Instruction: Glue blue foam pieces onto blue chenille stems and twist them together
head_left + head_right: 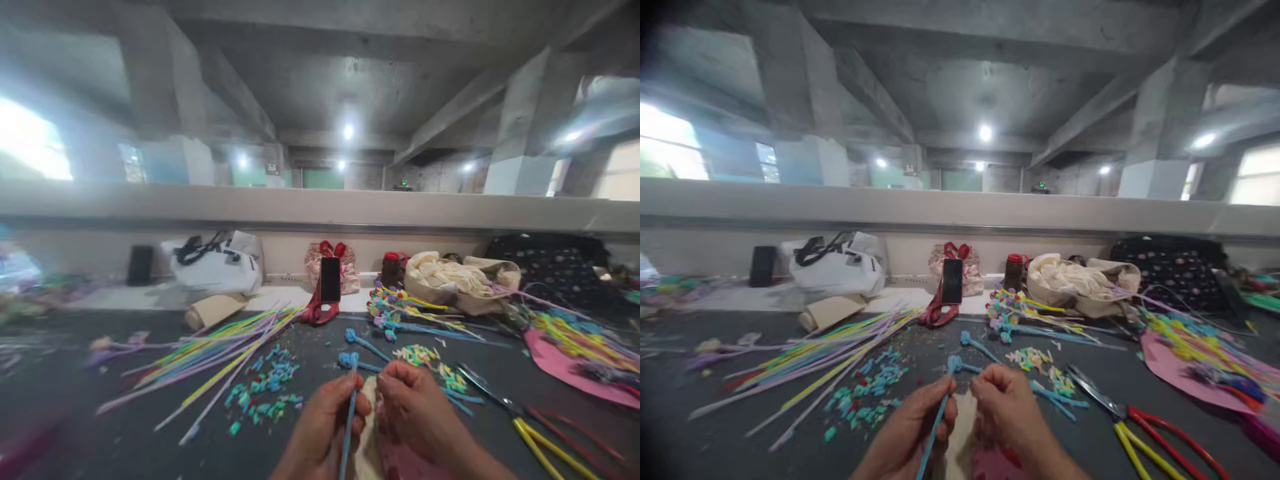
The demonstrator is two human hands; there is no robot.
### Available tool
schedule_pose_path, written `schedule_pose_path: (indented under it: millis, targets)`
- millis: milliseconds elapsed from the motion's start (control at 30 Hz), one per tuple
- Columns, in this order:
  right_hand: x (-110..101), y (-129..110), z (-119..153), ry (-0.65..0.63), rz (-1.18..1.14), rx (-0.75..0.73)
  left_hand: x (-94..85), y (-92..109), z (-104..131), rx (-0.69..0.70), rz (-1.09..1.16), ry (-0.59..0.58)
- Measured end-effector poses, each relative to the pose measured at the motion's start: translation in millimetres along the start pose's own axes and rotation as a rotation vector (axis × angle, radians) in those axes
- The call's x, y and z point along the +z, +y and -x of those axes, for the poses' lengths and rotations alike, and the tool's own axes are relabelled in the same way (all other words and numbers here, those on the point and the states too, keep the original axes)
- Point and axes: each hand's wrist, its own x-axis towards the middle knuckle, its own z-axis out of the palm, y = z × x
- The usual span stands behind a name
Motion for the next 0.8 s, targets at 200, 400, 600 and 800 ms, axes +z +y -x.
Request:
schedule_pose_path:
  millis: [200,400,600,800]
  targets:
    - [0,-17,9,0.022,0.006,-0.096,-8.3,-8,-4,-0.043,0.001,-0.175]
    - [-2,-27,10,-0.026,0.079,-0.092,-11.0,-14,-9,0.028,-0.128,-0.322]
    - [-8,-37,12,-0.050,0.107,-0.158,-3.1,-13,4,0.109,-0.308,-0.255]
    - [-18,-44,10,-0.049,0.135,-0.179,0.0,-11,6,0.063,-0.418,-0.218]
